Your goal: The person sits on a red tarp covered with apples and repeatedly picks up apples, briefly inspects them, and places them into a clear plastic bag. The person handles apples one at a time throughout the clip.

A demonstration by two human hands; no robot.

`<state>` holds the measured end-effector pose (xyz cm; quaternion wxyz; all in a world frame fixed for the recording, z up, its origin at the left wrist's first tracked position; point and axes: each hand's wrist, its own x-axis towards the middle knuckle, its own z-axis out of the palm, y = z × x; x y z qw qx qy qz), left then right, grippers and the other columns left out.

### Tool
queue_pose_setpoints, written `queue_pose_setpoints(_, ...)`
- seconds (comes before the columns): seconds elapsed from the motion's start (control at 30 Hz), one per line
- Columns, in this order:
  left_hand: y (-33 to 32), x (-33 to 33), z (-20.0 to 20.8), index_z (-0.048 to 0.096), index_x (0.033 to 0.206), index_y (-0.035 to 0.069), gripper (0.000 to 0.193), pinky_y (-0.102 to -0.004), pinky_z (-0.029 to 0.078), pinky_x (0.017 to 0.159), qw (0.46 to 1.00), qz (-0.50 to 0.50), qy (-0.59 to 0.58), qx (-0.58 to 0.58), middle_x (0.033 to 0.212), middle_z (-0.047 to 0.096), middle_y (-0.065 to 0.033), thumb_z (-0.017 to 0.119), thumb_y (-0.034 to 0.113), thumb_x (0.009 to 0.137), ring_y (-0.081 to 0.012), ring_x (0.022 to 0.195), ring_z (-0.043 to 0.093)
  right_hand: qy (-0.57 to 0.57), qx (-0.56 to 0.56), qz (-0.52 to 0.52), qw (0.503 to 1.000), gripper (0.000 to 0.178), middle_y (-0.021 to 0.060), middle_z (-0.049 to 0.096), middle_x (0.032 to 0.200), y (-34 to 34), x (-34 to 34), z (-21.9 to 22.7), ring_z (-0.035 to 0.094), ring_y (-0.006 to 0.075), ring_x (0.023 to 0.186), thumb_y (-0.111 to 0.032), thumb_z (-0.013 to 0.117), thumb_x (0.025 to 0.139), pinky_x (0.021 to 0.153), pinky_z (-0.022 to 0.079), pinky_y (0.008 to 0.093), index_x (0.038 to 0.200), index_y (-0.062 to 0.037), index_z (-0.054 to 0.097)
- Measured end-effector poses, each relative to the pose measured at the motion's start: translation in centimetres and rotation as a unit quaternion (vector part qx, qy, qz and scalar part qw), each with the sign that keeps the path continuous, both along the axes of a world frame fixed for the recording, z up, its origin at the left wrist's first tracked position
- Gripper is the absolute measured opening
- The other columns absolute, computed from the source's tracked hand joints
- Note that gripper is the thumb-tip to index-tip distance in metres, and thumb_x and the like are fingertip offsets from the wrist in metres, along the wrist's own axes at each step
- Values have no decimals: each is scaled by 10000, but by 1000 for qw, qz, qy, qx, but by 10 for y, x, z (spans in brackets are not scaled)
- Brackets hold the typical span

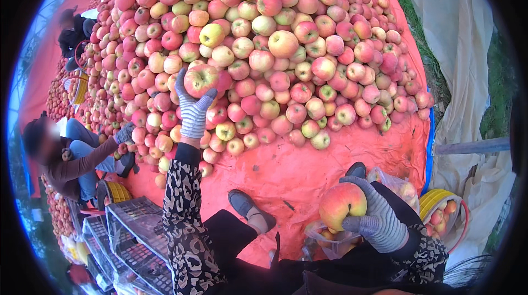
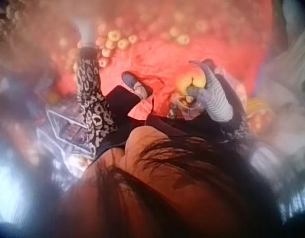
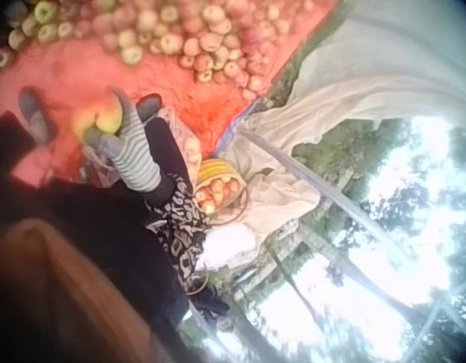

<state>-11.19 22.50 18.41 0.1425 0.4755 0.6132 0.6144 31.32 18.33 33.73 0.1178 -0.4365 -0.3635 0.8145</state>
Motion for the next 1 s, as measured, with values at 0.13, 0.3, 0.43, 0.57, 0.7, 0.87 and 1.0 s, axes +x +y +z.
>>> queue_pose_setpoints(0.13, -38, 66, 47, 258, 1403, 224, 822, -513, 525, 851, 907, -128, -400, 37, 1340, 338, -103, 733, 163, 735, -304, 1185, 454, -28, 39, 24, 999, 752, 64, 532, 1132, -6, -6, 9, 533, 137, 1023, -66, 761, 735, 883, 464, 285, 1351, -25, 333)
queue_pose_setpoints(0.3, -66, 115, 57, 361, 1327, 183, 612, -501, 519, 810, 800, -154, -580, -7, 1272, 466, -124, 605, 420, 818, -369, 1117, 531, 36, 150, -13, 988, 681, 55, 531, 1132, -19, -7, -15, 545, 117, 1009, -129, 739, 782, 829, 502, 267, 1337, -23, 359)
queue_pose_setpoints(0.43, -95, 166, 75, 461, 1274, 102, 632, -474, 495, 790, 603, -220, -763, -69, 1285, 504, -157, 448, 582, 863, -402, 1149, 509, 173, 19, -145, 974, 595, 76, 539, 1163, -23, -6, -38, 560, 171, 1051, -254, 694, 834, 861, 506, 315, 1309, -34, 412)
queue_pose_setpoints(0.57, -132, 228, 95, 383, 1342, 40, 757, -504, 352, 1042, 581, -239, -773, -88, 1335, 462, -141, 567, 568, 832, -318, 1225, 457, 295, -7, -233, 927, 652, 156, 510, 1261, -26, -15, -49, 542, 302, 1134, -393, 635, 859, 954, 469, 436, 1320, -1, 393)
queue_pose_setpoints(0.7, -169, 259, 102, 357, 1377, 129, 712, -520, 431, 965, 766, -237, -588, -106, 1312, 466, -111, 569, 547, 841, -299, 1187, 495, 351, 50, -207, 912, 654, 149, 484, 1287, -36, -16, -47, 503, 281, 1187, -327, 663, 850, 1015, 422, 427, 1335, -3, 368)
queue_pose_setpoints(0.87, -210, 271, 102, 390, 1357, 144, 674, -515, 504, 865, 722, -203, -653, -106, 1315, 455, -142, 575, 532, 838, -360, 1193, 478, 231, 294, -136, 918, 719, 72, 489, 1239, -61, -13, -28, 484, 169, 1145, -192, 737, 785, 976, 424, 318, 1378, -65, 350)
queue_pose_setpoints(1.0, -240, 257, 101, 428, 1311, 129, 663, -466, 538, 805, 635, -185, -748, -54, 1301, 450, -158, 587, 546, 821, -407, 1172, 469, 213, 330, -85, 915, 740, 55, 457, 1279, -83, -12, -37, 452, 153, 1172, -169, 723, 785, 979, 403, 296, 1402, -64, 327)
